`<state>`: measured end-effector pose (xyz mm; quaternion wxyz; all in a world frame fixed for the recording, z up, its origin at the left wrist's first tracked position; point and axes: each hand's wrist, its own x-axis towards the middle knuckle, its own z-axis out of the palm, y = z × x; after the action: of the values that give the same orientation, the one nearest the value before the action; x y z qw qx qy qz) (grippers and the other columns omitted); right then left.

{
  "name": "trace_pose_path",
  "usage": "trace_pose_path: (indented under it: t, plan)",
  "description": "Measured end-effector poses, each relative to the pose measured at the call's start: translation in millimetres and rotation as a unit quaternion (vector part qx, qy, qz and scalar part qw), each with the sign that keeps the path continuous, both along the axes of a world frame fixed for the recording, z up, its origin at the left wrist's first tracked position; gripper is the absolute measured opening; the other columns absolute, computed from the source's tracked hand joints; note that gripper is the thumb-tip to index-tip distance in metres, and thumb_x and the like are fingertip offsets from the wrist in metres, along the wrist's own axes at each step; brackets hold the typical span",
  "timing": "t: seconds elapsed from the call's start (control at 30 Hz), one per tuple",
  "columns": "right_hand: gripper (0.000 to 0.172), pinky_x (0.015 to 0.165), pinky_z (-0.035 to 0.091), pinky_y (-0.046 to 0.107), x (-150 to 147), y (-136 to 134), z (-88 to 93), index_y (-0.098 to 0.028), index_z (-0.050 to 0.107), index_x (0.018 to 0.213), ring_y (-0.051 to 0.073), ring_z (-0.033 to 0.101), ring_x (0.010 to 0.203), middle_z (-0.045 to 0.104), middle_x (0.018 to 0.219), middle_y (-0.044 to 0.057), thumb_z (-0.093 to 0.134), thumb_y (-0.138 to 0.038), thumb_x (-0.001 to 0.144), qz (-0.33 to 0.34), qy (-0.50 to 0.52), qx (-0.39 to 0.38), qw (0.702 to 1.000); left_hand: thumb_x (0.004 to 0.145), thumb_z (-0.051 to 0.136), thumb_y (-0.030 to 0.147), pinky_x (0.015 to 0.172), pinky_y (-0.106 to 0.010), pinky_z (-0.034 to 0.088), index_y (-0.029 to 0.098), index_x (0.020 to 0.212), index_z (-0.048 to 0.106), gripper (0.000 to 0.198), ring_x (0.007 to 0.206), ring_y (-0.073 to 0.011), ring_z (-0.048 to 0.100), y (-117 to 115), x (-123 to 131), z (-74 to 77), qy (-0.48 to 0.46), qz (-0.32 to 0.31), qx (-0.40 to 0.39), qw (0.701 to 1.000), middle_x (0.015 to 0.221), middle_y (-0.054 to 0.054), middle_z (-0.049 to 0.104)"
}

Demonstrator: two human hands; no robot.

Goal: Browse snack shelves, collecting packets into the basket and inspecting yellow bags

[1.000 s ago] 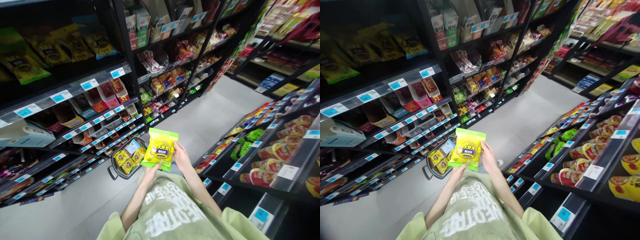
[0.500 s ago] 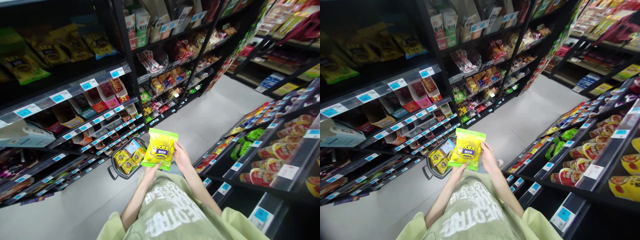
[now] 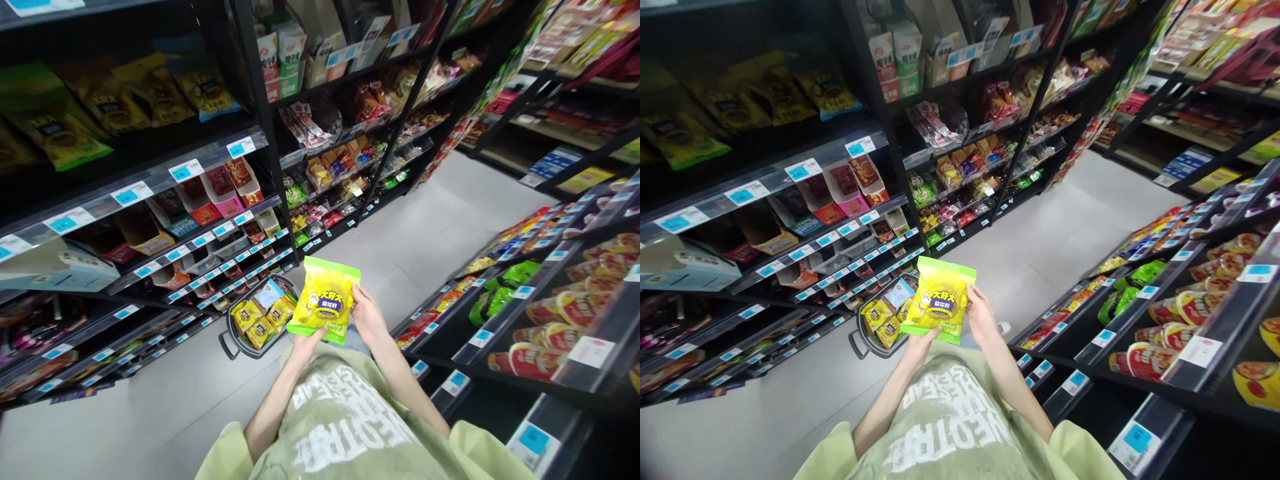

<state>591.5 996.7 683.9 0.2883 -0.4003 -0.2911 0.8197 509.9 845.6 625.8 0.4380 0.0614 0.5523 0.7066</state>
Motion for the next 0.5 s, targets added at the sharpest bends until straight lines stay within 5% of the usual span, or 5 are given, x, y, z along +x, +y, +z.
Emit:
trace_pose_path:
  t: [0.17,0.33,0.5]
  plan:
    - [0.041,0.067,0.051,0.026,0.6,-0.2,-6.5,-0.025,0.073,0.101,0.017,0.066,0.081,0.077,0.101,0.001,0.086,-0.050,0.071,-0.016,-0.006,-0.009,1.000,0.070,0.086,0.041,0.106,-0.050,0.051,0.013,0.112,0.072,0.053,0.112,-0.0349,0.069,-0.7,1.8,2.6,0.077,-0.024,-0.034,0.996,0.118,-0.016,0.075]
    - [0.059,0.070,0.051,0.027,-2.4,-8.0,-7.3,-0.030,0.064,0.120,0.020,0.068,0.096,0.074,0.113,0.001,0.089,-0.043,0.067,-0.003,-0.043,-0.019,0.999,0.081,0.077,0.037,0.106,-0.052,0.051,0.013,0.115,0.073,0.042,0.113,-0.0348,0.069,3.9,4.8,10.2,0.173,-0.047,-0.053,0.982,0.116,-0.016,0.075]
    - [0.065,0.083,0.055,0.035,-4.2,-19.3,1.5,-0.030,0.065,0.123,0.025,0.066,0.110,0.072,0.118,0.004,0.089,-0.041,0.064,0.026,0.001,-0.008,1.000,0.088,0.063,0.019,0.118,-0.052,0.040,0.021,0.130,0.069,0.042,0.133,-0.0315,0.057,1.0,-0.9,17.4,0.450,-0.075,-0.018,0.890,0.138,-0.011,0.066]
